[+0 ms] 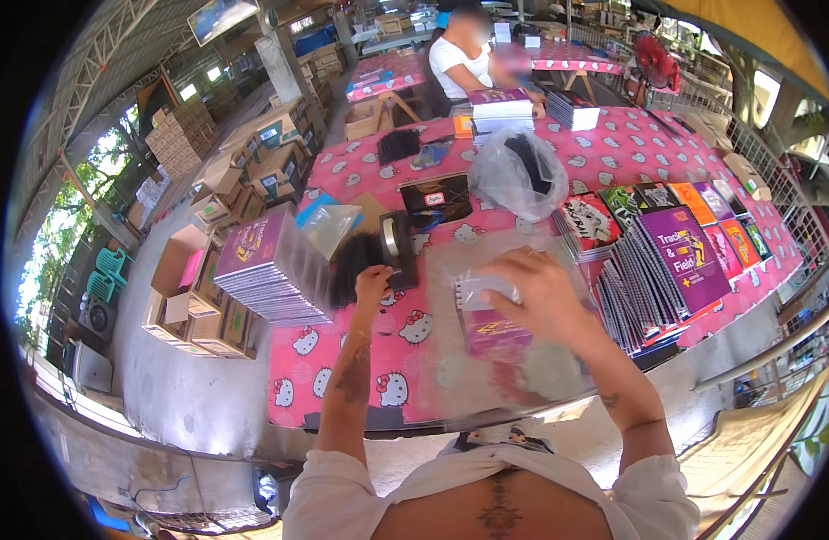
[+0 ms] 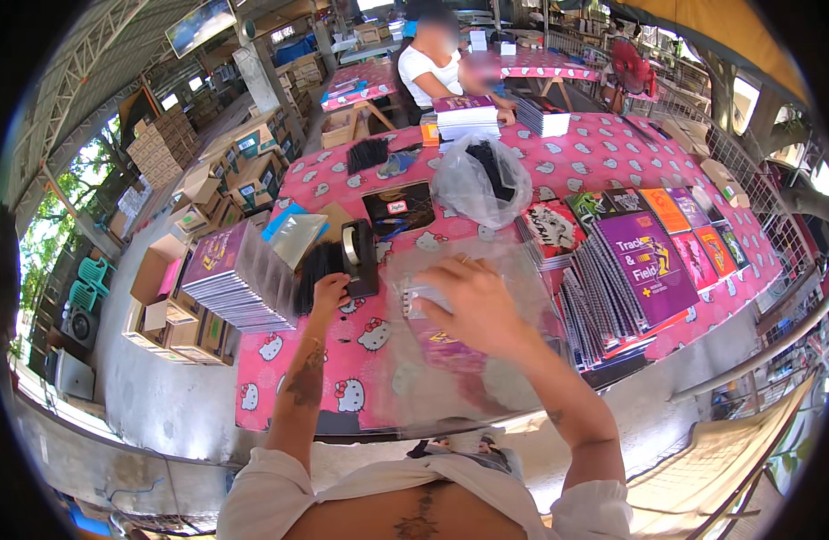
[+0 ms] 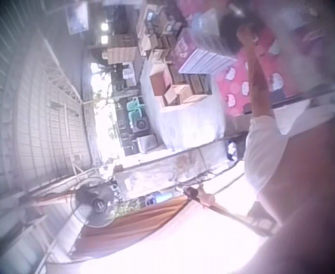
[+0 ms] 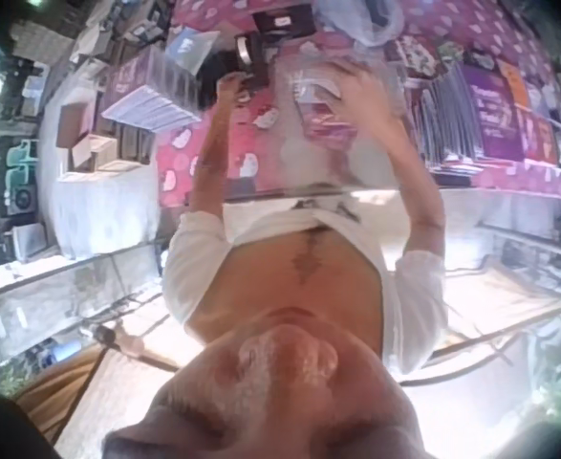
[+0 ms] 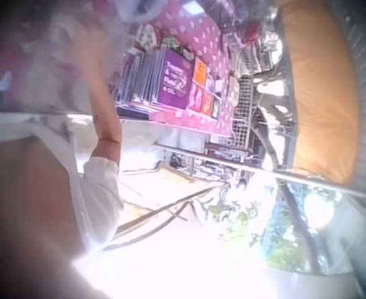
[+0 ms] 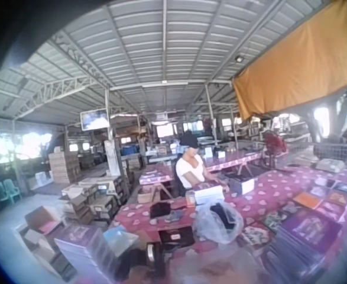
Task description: The person places spiral-bound notebooks into plastic bags, seals the bags with tape, and stacks the packaged notebooks on a table.
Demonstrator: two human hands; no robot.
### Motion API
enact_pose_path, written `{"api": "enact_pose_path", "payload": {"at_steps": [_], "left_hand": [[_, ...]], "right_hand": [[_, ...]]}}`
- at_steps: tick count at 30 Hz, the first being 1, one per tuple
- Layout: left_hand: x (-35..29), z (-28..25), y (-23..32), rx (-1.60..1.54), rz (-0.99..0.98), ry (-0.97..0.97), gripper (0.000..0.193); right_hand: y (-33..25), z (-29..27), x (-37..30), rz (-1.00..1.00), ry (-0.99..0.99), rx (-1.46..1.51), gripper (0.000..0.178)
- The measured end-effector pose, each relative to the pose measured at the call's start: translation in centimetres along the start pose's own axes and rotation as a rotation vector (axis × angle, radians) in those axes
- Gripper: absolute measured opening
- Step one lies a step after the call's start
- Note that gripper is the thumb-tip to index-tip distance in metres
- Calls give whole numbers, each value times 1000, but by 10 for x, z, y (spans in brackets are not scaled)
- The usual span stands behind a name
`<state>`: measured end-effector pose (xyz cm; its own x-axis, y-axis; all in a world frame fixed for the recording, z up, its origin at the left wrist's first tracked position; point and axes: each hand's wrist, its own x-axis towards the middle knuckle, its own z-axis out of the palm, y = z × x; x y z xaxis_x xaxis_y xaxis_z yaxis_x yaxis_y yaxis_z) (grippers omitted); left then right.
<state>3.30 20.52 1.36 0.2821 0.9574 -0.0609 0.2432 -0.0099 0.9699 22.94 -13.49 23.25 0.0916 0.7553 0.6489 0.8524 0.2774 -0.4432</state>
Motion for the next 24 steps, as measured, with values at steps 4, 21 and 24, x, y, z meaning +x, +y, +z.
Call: {"api": "enact_pose_path", "payload": {"at_steps": [4, 21, 24], "left_hand": [[13, 22, 10, -100, -226, -131, 22], [-84, -7, 100, 31, 501, -465, 14], [-103, -1, 141, -304, 529, -736, 15]], "right_hand": [[-1, 24, 2, 28, -109, -307, 31], [-28, 39, 15, 131, -189, -372, 31], [-18, 48, 20, 123, -195, -393, 38]]}}
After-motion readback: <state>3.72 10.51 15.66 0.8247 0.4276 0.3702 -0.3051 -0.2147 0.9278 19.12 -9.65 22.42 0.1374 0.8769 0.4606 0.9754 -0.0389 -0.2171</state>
